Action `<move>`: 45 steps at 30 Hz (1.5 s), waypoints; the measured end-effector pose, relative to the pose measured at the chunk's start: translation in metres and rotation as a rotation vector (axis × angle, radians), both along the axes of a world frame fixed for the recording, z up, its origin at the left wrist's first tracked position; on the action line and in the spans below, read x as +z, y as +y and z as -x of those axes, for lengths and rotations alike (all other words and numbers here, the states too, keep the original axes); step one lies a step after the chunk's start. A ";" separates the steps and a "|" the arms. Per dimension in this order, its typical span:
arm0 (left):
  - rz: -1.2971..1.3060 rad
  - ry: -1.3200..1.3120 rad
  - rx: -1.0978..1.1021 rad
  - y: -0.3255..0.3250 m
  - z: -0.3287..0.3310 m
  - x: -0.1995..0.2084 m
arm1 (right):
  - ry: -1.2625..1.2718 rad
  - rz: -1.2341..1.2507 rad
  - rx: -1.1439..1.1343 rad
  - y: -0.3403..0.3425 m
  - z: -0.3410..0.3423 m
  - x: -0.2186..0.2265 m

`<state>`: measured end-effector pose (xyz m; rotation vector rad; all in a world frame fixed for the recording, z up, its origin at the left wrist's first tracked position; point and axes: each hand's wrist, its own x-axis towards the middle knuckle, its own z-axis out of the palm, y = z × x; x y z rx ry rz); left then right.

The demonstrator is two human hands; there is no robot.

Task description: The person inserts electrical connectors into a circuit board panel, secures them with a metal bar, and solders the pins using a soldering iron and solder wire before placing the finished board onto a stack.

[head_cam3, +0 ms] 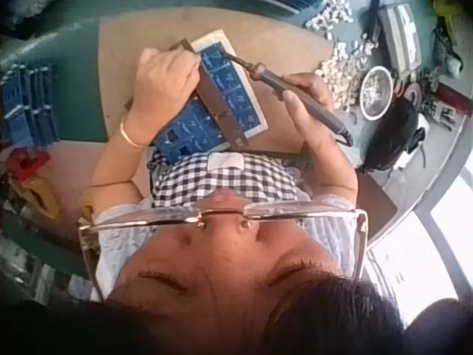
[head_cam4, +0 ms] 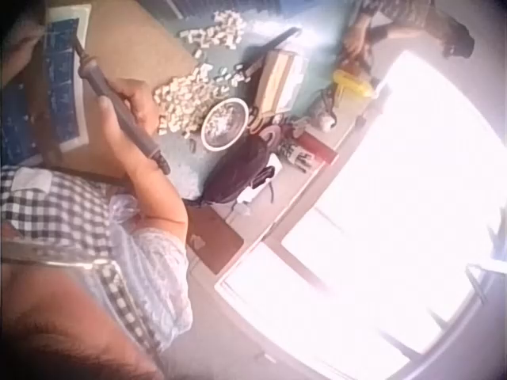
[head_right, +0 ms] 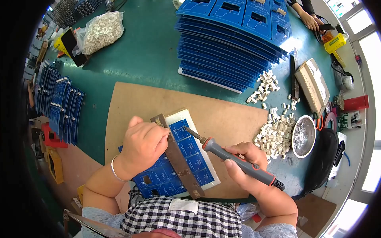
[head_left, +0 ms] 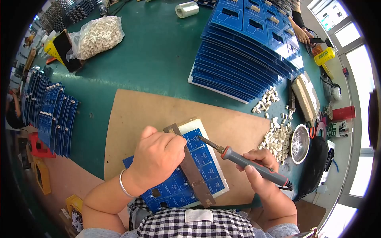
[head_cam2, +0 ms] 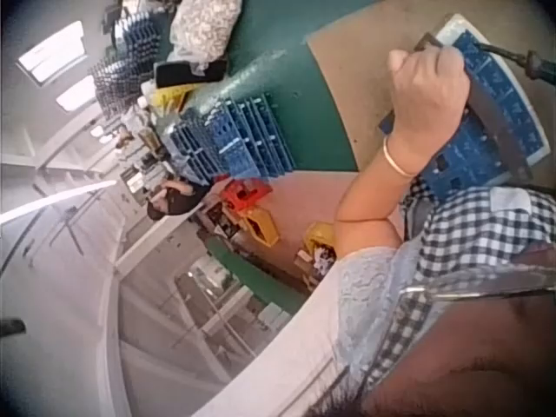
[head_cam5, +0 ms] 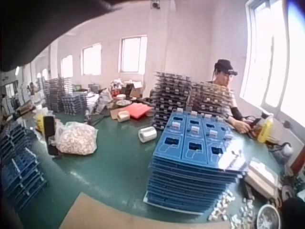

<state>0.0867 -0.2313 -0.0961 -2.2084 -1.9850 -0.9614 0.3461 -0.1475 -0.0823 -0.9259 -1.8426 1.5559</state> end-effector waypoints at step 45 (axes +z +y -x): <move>0.069 0.064 0.051 -0.007 -0.008 0.022 | 0.031 -0.032 -0.038 -0.008 -0.015 0.002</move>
